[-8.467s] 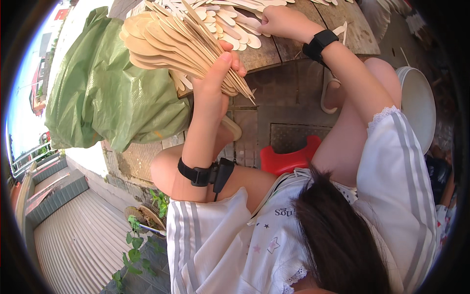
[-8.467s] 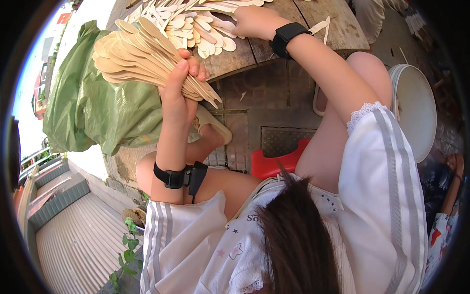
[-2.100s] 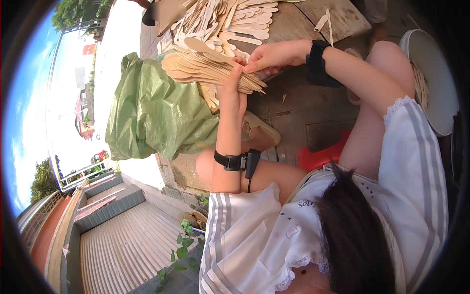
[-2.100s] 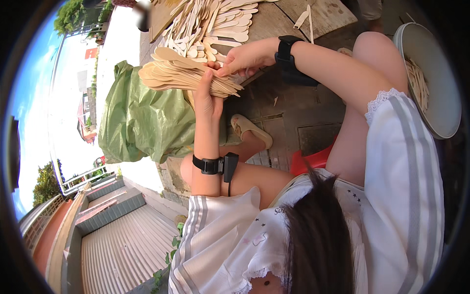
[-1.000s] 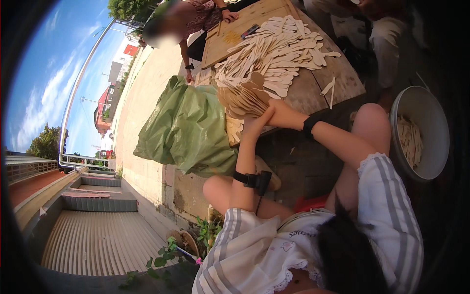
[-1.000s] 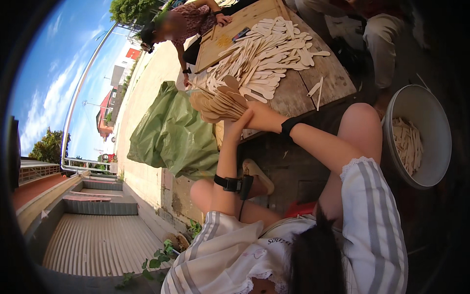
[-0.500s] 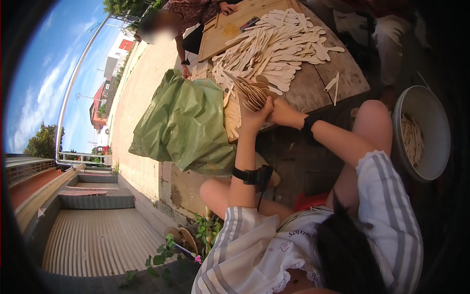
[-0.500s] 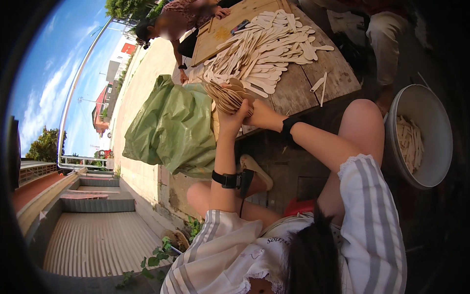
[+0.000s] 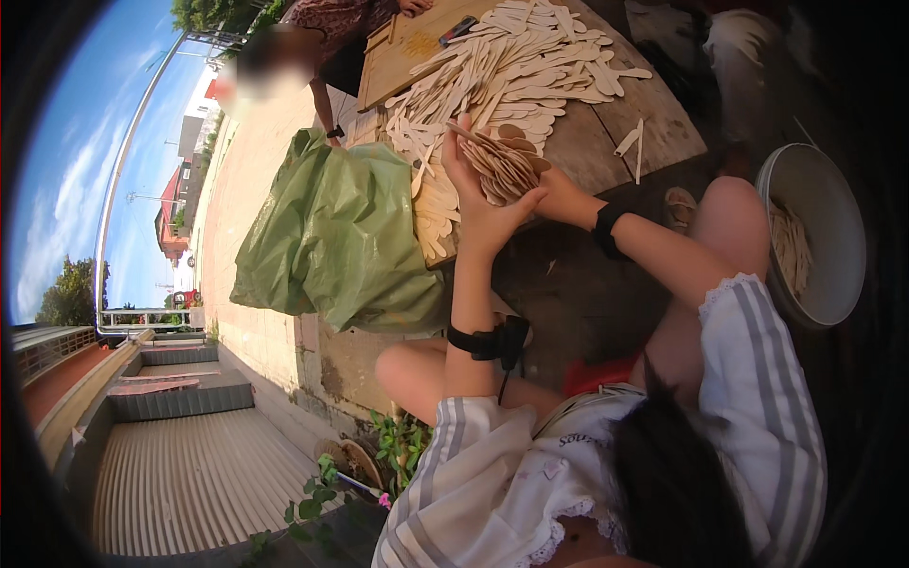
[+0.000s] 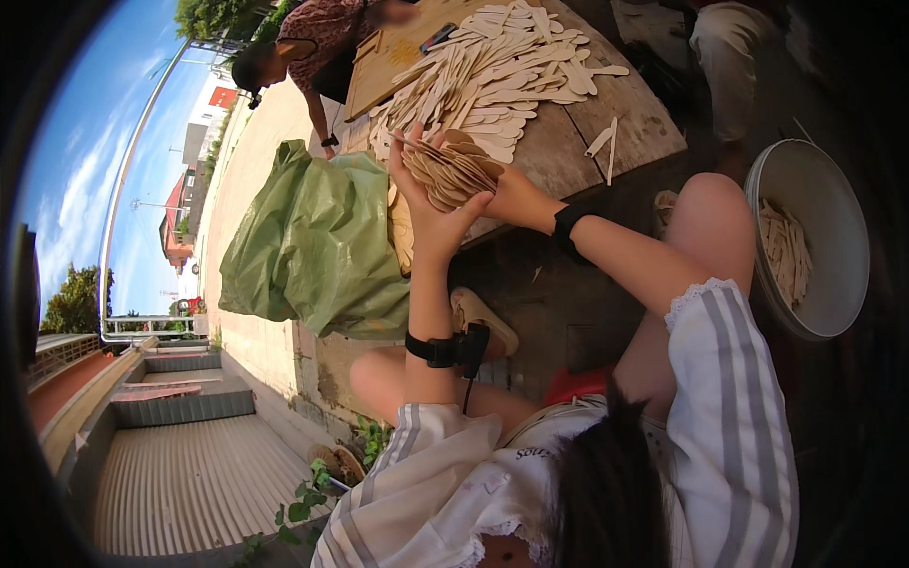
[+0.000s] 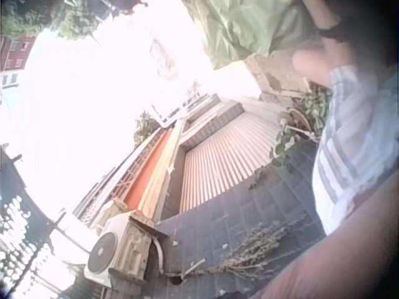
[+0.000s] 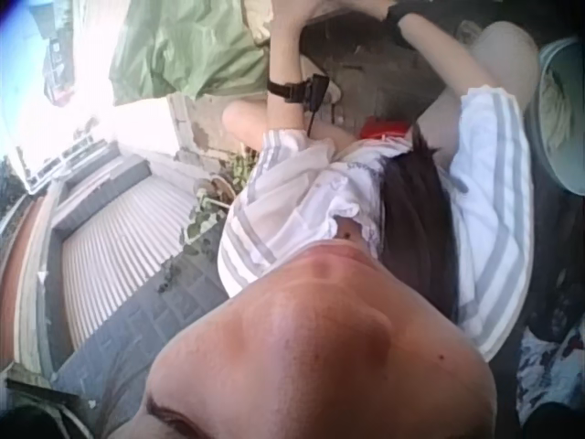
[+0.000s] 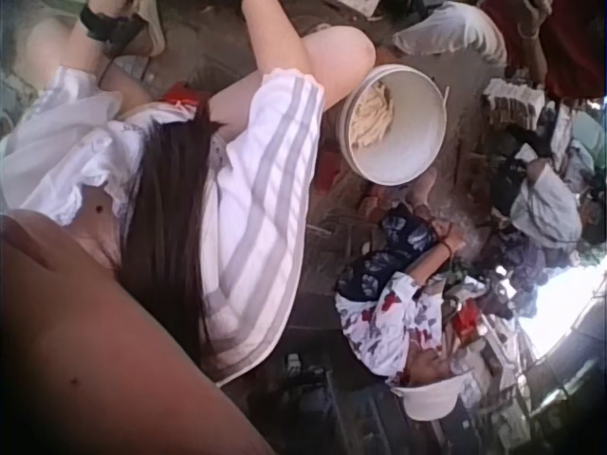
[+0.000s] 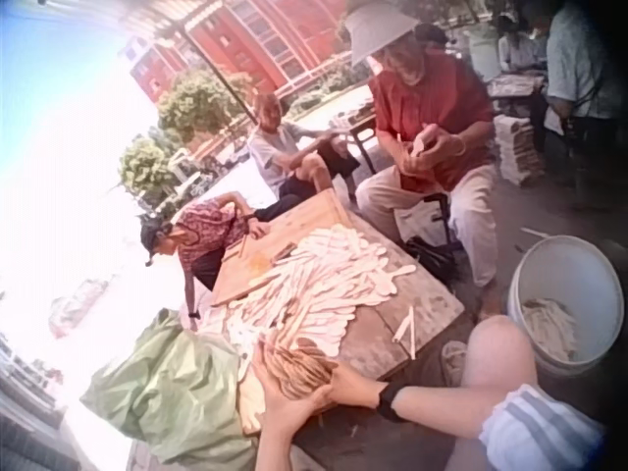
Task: The recorder is sorting and counting wooden spoons/sticks from a large pile on a table, organizing them into bundles.
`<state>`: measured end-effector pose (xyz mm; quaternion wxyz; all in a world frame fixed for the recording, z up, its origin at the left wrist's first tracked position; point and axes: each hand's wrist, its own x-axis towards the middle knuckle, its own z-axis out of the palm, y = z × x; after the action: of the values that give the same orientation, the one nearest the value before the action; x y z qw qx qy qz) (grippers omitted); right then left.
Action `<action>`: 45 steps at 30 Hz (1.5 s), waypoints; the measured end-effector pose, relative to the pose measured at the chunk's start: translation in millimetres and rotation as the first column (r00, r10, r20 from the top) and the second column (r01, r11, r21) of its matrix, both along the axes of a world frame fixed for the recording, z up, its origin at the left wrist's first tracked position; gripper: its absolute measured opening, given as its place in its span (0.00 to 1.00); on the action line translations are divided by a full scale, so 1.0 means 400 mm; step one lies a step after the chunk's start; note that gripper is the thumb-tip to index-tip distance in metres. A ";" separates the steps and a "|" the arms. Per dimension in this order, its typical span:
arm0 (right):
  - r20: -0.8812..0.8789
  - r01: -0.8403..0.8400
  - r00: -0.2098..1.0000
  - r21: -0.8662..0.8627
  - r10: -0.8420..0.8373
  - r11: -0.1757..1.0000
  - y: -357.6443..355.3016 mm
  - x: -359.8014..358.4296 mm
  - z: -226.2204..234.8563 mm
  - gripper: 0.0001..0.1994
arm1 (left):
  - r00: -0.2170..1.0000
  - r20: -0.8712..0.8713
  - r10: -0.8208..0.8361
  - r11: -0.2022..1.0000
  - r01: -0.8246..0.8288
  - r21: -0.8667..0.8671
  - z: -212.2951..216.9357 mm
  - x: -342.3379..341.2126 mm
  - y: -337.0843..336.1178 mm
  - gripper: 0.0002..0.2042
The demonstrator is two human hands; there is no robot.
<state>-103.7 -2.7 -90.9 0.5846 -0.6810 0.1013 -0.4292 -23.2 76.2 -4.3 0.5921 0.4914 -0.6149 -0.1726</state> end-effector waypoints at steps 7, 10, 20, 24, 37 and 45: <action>-0.065 -0.095 0.993 0.055 0.098 0.994 0.010 -0.009 0.036 0.30 | 0.794 0.597 0.111 0.994 -0.093 -0.061 0.182 0.042 -0.025 0.21; -0.114 -0.071 0.990 0.087 0.081 0.994 0.002 -0.004 0.017 0.30 | 0.855 0.519 0.004 0.975 -0.119 0.189 0.180 0.009 -0.026 0.18; -0.107 -0.087 0.987 0.285 0.122 0.955 0.012 0.005 0.072 0.21 | 0.986 -0.166 0.020 0.985 0.008 0.170 0.141 0.048 -0.012 0.31; 0.284 -0.439 0.898 0.586 0.335 0.681 -0.047 0.050 0.085 0.11 | 0.983 -0.181 0.022 0.951 0.036 0.308 0.148 0.089 0.059 0.33; 0.243 -0.276 0.961 0.824 0.132 0.496 -0.117 0.017 0.191 0.04 | 0.763 -0.423 -0.488 0.036 0.502 0.864 -0.053 0.106 0.161 0.20; -0.212 0.139 0.973 0.860 0.096 0.492 -0.272 -0.073 0.346 0.06 | 0.347 0.256 -0.902 0.296 0.065 0.953 -0.298 0.100 0.148 0.16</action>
<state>-132.9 -111.3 47.4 0.8263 -0.3369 0.3795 -0.2442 16.9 135.5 -123.5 -0.1691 0.4643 -0.7714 -0.4010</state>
